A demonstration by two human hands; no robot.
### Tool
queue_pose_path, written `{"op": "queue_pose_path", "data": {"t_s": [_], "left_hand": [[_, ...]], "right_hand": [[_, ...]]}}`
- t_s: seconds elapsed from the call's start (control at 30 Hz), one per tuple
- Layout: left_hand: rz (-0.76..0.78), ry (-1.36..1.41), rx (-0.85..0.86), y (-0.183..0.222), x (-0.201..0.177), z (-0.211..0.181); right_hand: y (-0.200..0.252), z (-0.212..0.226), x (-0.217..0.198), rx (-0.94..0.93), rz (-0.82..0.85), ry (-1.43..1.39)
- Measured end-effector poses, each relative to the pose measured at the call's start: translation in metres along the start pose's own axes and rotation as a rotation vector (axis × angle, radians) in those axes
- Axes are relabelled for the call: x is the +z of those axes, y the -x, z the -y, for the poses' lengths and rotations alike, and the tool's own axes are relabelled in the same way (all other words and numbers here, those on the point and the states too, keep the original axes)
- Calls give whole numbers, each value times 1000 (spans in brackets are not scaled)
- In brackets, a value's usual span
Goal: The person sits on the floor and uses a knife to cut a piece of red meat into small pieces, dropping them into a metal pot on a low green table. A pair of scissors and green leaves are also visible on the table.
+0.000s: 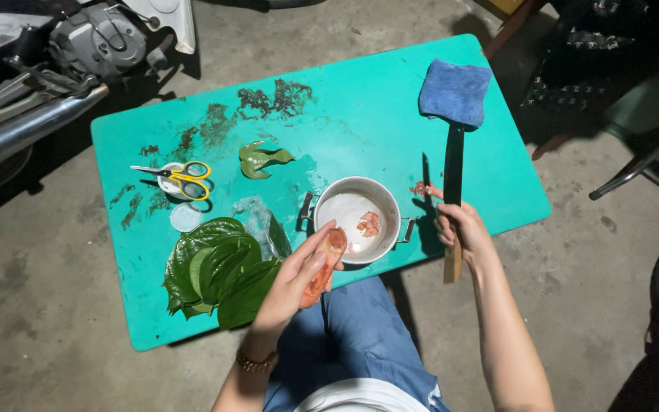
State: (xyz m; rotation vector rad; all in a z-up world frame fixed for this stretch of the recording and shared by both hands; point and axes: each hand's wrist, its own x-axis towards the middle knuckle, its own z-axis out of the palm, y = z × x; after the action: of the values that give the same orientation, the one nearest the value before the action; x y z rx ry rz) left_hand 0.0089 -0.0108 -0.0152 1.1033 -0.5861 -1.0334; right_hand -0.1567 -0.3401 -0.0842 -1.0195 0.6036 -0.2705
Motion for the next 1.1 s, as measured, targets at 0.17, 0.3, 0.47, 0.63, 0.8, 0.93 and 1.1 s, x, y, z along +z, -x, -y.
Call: {"op": "queue_pose_path", "data": {"t_s": [0.17, 0.3, 0.47, 0.63, 0.8, 0.93, 1.1], "left_hand": [[-32, -3, 3, -1, -1, 0], [-53, 19, -2, -1, 0, 2], [-52, 39, 5, 1, 1, 7], [-63, 51, 17, 3, -3, 8], [-75, 43, 28, 3, -3, 8], [-92, 164, 21, 0, -3, 4], [-55, 309, 31, -3, -2, 1]], "right_hand": [[-24, 8, -26, 1, -224, 278], [-43, -2, -43, -102, -440, 536], [-66, -15, -55, -126, -437, 585], [-81, -20, -56, -72, -501, 695], [-79, -20, -56, -101, -471, 657], [-63, 5, -49, -36, -353, 451], [-4, 26, -33, 2, -41, -428]]}}
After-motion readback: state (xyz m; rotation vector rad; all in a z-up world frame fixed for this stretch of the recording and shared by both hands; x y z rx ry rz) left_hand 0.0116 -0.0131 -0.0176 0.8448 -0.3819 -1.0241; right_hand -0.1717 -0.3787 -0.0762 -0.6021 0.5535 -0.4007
